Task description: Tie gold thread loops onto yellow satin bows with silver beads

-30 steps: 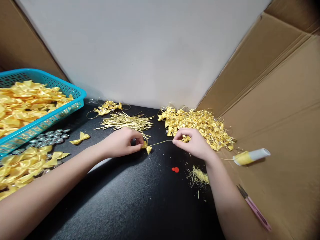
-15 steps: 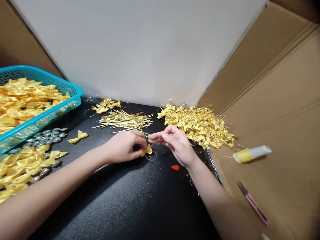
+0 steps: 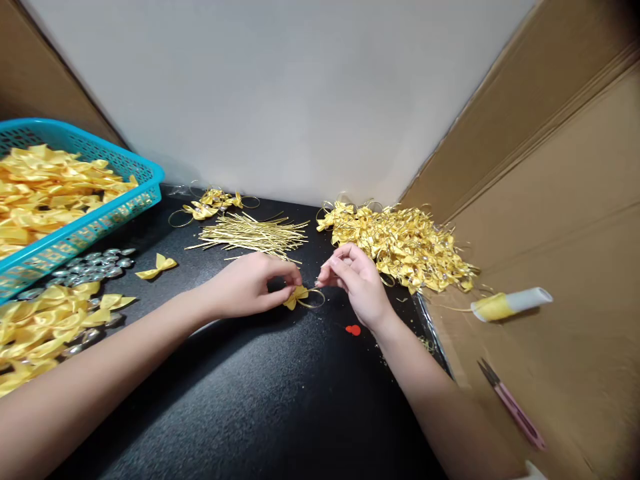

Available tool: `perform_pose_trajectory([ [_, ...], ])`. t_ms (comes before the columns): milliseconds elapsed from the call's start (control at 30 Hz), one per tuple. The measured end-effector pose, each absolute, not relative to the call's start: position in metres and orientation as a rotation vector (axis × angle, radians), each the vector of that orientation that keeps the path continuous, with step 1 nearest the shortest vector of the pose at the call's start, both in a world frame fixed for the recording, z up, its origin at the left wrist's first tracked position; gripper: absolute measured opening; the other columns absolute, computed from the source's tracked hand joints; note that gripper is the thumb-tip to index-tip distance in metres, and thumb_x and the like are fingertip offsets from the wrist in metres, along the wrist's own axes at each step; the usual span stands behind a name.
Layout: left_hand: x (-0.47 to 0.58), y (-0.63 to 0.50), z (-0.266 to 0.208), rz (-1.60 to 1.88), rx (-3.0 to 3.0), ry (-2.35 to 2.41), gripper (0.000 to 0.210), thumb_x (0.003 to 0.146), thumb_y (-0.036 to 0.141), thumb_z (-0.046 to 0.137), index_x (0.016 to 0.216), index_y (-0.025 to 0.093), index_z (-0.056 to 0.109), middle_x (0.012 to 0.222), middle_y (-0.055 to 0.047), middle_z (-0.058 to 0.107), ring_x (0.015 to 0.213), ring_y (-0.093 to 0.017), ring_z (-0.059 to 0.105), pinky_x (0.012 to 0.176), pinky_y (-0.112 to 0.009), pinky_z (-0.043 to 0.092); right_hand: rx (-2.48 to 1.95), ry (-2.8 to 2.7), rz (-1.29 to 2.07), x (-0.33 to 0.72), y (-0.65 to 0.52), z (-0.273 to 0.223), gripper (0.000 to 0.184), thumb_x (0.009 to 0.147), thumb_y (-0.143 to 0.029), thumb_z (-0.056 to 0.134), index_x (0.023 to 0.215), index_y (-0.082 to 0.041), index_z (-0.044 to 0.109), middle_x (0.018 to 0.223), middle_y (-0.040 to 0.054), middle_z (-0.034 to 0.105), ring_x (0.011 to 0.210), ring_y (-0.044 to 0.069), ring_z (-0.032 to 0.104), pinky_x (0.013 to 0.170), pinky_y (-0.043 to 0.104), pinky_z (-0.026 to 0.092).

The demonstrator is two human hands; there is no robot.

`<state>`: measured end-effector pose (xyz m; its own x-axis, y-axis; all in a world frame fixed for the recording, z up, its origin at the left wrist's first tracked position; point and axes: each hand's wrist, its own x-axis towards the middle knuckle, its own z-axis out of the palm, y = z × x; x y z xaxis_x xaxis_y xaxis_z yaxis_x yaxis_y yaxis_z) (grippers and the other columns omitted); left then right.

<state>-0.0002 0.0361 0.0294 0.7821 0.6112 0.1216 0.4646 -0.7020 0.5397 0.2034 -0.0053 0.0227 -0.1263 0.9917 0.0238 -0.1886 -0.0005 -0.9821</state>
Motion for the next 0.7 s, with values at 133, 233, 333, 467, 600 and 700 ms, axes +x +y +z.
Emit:
perform_pose_trajectory([
  [133, -0.003, 0.041, 0.027, 0.424, 2.365, 0.784, 0.021, 0.09, 0.03, 0.051, 0.089, 0.019, 0.07, 0.074, 0.0, 0.073, 0.06, -0.012, 0.061, 0.057, -0.021, 0.042, -1.015, -1.175, 1.364, 0.203, -0.005, 0.022, 0.026, 0.078, -0.044, 0.067, 0.079, -0.024, 0.05, 0.068, -0.0043, 0.062, 0.064, 0.012, 0.062, 0.069, 0.03, 0.057],
  [233, -0.004, 0.043, 0.024, 0.437, 2.306, 0.776, 0.02, 0.089, 0.03, 0.056, 0.094, 0.019, 0.071, 0.079, 0.0, 0.075, 0.059, -0.011, 0.06, 0.057, -0.02, 0.042, -1.018, -1.171, 1.356, 0.203, -0.004, 0.021, 0.025, 0.078, -0.042, 0.067, 0.079, -0.024, 0.051, 0.068, -0.0045, 0.061, 0.064, 0.012, 0.062, 0.069, 0.031, 0.057],
  [333, -0.004, 0.043, 0.02, 0.463, 2.3, 0.8, 0.018, 0.086, 0.031, 0.061, 0.095, 0.02, 0.072, 0.082, 0.0, 0.076, 0.055, -0.009, 0.056, 0.053, -0.02, 0.039, -1.019, -1.152, 1.347, 0.204, -0.003, 0.019, 0.025, 0.078, -0.041, 0.068, 0.079, -0.023, 0.051, 0.068, -0.0045, 0.062, 0.064, 0.012, 0.062, 0.069, 0.031, 0.057],
  [467, 0.0, 0.043, 0.017, 0.59, 2.327, 0.842, 0.019, 0.086, 0.032, 0.061, 0.094, 0.019, 0.071, 0.09, -0.003, 0.075, 0.067, -0.013, 0.06, 0.06, -0.023, 0.042, -1.029, -1.157, 1.293, 0.205, -0.001, 0.018, 0.022, 0.08, -0.039, 0.066, 0.079, -0.024, 0.051, 0.074, -0.0024, 0.065, 0.072, 0.014, 0.065, 0.078, 0.036, 0.057],
  [600, 0.012, 0.042, 0.019, 0.545, 2.242, 0.832, 0.024, 0.083, 0.037, 0.065, 0.096, 0.017, 0.07, 0.093, -0.005, 0.074, 0.075, -0.016, 0.062, 0.064, -0.026, 0.045, -1.04, -1.233, 1.159, 0.206, 0.001, 0.017, 0.014, 0.083, -0.033, 0.064, 0.079, -0.023, 0.055, 0.084, 0.0014, 0.069, 0.083, 0.016, 0.066, 0.086, 0.038, 0.053],
  [700, 0.023, 0.046, 0.021, 0.452, 2.173, 0.831, 0.027, 0.079, 0.04, 0.069, 0.092, 0.016, 0.07, 0.09, -0.004, 0.074, 0.074, -0.017, 0.063, 0.066, -0.027, 0.046, -1.079, -1.289, 1.06, 0.208, 0.004, 0.015, 0.01, 0.082, -0.03, 0.063, 0.078, -0.022, 0.058, 0.09, 0.0027, 0.07, 0.088, 0.017, 0.065, 0.085, 0.036, 0.051],
])
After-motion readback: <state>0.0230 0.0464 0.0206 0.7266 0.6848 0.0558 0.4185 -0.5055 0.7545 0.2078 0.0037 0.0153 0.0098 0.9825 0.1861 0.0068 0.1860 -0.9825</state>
